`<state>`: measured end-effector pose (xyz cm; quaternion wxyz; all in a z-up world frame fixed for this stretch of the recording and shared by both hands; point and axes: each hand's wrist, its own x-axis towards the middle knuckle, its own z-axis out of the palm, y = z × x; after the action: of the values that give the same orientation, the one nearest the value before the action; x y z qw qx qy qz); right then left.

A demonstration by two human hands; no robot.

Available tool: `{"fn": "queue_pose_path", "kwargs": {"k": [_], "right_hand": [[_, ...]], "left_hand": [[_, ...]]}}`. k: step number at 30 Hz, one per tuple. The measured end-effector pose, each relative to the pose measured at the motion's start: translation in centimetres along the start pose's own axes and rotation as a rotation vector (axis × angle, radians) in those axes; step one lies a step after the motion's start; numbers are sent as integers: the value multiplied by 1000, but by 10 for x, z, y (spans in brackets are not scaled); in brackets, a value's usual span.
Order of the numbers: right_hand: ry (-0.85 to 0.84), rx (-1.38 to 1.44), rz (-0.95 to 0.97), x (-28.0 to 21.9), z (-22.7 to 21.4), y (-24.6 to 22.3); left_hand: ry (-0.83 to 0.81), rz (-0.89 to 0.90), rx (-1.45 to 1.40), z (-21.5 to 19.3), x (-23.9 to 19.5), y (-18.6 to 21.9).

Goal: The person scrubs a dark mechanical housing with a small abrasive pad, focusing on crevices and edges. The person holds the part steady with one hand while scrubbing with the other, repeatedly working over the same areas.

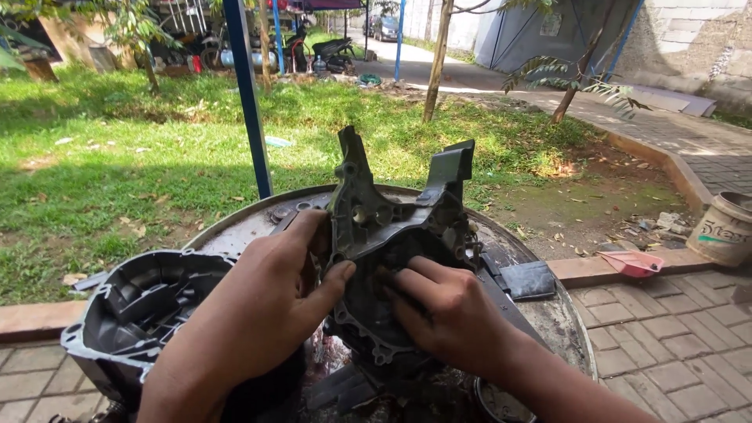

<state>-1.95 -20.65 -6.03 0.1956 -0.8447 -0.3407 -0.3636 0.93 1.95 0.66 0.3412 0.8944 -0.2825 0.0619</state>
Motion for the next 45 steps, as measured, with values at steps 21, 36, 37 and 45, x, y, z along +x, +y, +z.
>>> {"fn": "queue_pose_path", "kwargs": {"k": [21, 36, 37, 45], "right_hand": [[-79, 75, 115, -3, -1, 3], [26, -56, -50, 8, 5, 0], [26, -56, -42, 6, 3, 1], [-29, -197, -148, 1, -4, 4]], "left_hand": [[-33, -6, -36, 0, -1, 4], [-32, -11, -63, 1, 1, 4], [-39, -11, -63, 2, 3, 5], [-55, 78, 14, 8, 2, 2]]}}
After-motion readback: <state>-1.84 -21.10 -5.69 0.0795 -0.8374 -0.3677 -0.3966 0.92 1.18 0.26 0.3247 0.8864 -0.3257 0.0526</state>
